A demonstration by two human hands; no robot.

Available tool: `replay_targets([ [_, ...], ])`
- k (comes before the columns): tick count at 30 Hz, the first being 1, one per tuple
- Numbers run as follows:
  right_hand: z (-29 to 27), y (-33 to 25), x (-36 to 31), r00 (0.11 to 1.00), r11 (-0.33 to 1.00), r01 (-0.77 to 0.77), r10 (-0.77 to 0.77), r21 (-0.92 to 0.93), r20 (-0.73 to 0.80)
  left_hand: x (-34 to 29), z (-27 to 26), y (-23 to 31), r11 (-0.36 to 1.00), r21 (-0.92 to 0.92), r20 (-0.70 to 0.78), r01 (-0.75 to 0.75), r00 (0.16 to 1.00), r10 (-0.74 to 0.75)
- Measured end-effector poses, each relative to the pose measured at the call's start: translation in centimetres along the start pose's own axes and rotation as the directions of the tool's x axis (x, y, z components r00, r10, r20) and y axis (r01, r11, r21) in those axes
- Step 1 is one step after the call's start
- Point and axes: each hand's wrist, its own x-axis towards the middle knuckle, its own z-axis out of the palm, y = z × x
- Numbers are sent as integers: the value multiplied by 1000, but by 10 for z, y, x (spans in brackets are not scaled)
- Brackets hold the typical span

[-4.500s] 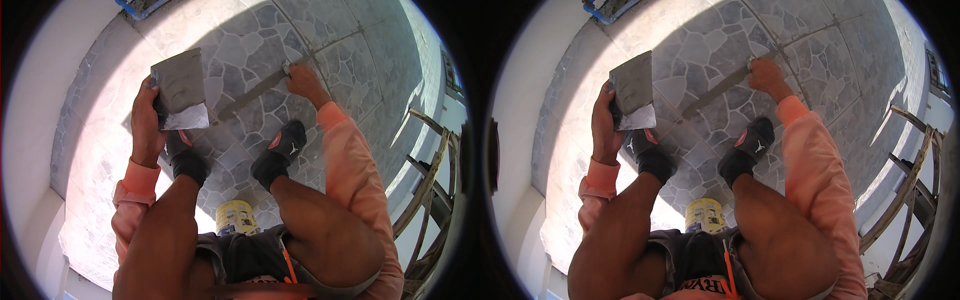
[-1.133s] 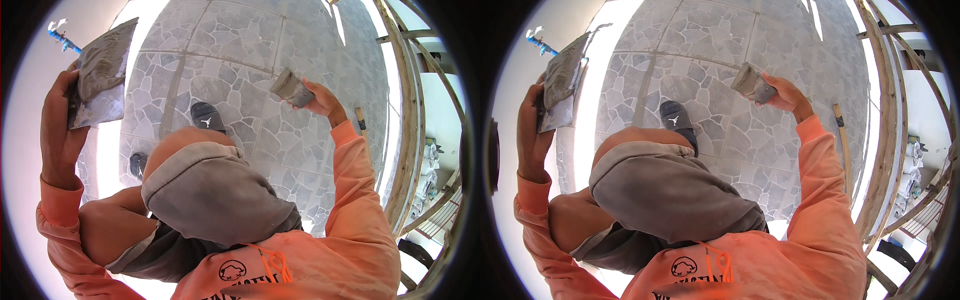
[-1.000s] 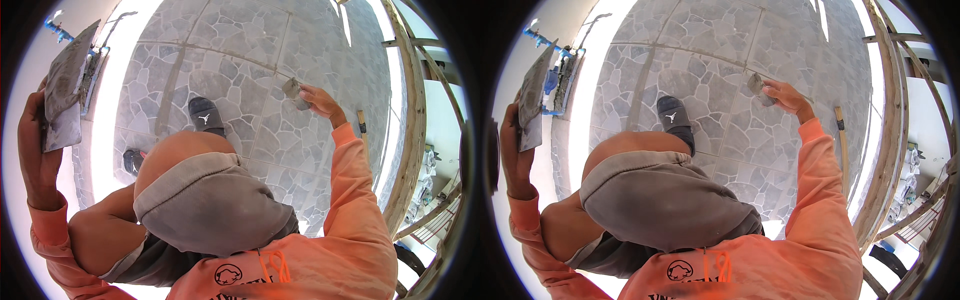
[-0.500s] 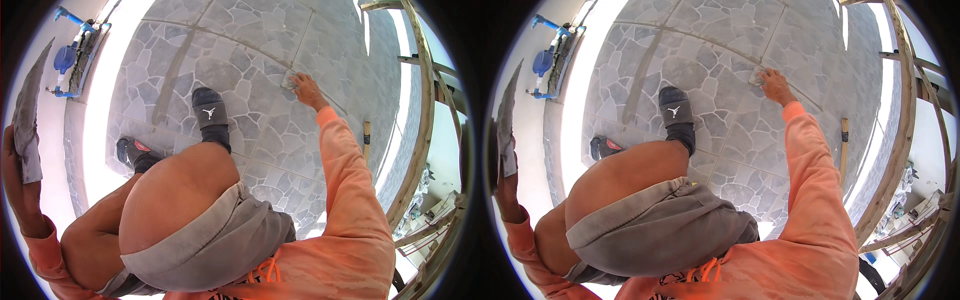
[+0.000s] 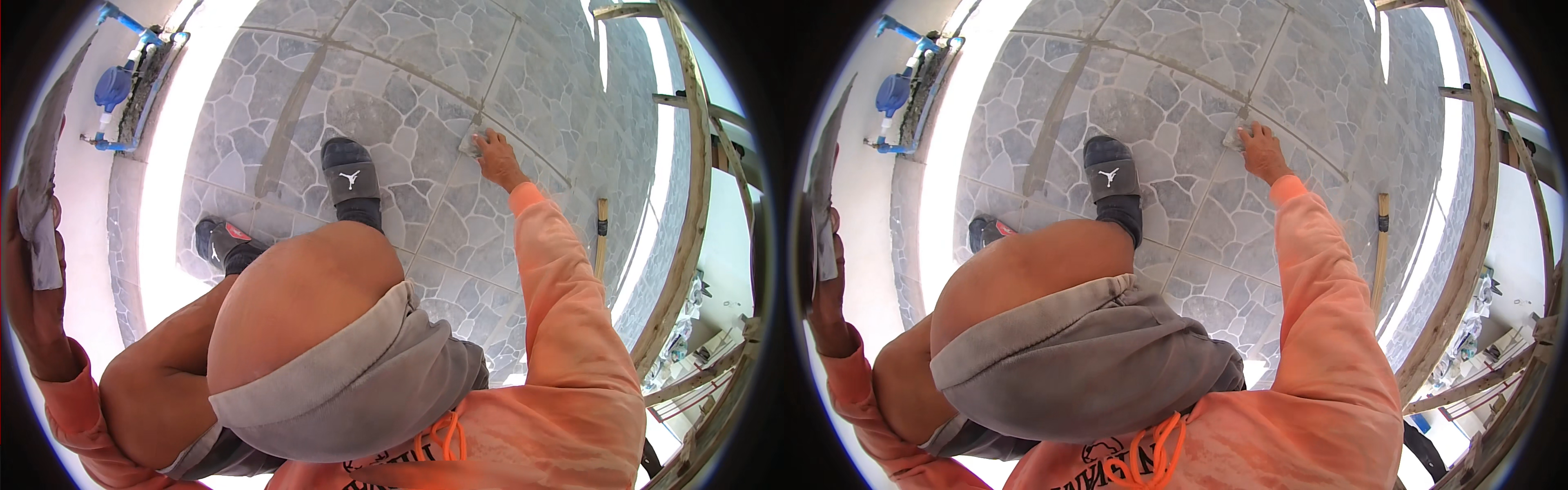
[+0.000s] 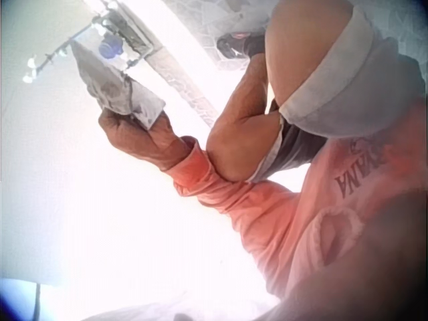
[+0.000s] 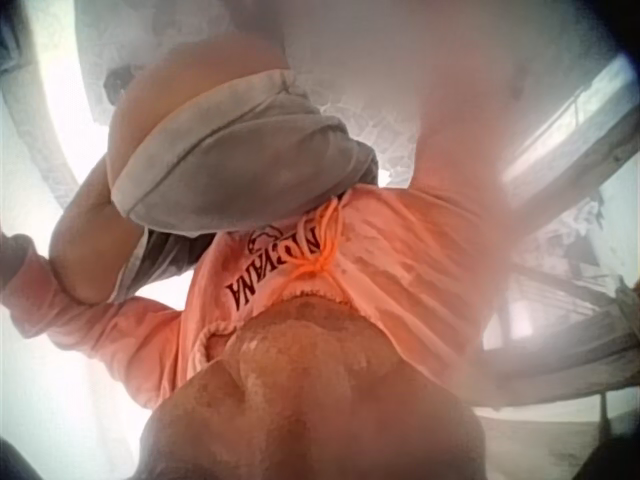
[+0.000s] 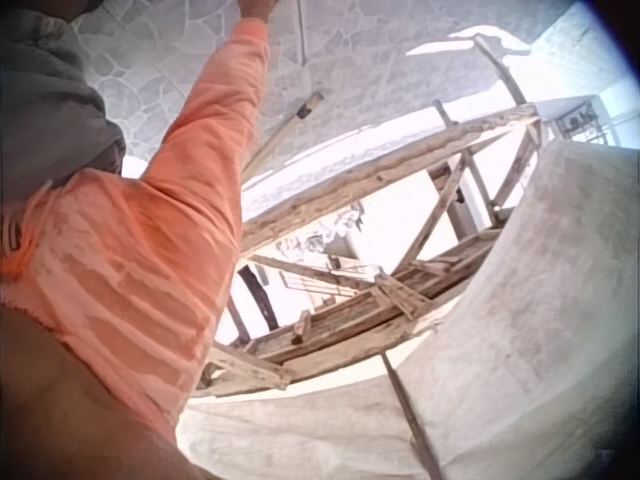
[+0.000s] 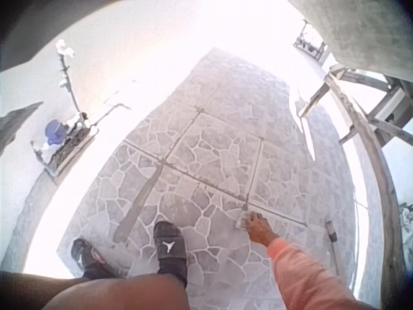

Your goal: Filling gaps between floor tiles with mortar using a hawk and trowel.

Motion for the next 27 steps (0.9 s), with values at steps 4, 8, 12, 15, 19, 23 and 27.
replay_targets([
  [4,-7,1,0,959,967,-34,104,-254,265,-2,2,2,1000,-7,11,-3,1000,3],
  [8,-10,-4,-6,975,996,-51,64,-67,214,-3,3,2,1000,-21,27,-8,1000,9],
  [12,8,-24,-25,999,1000,19,-19,11,33,-2,3,4,999,-31,41,-6,999,8],
  [15,12,-25,-29,981,988,-3,33,-155,191,-4,4,7,999,-32,48,-5,999,7],
  [19,13,-25,-38,976,991,-44,70,-130,205,-6,4,7,999,-52,69,-2,998,6],
  [23,29,-43,-58,998,999,28,-30,41,47,-6,5,8,998,-68,85,9,996,-3],
  [27,33,-42,-68,994,996,10,-1,-83,113,-7,10,11,997,-76,101,23,995,-15],
])
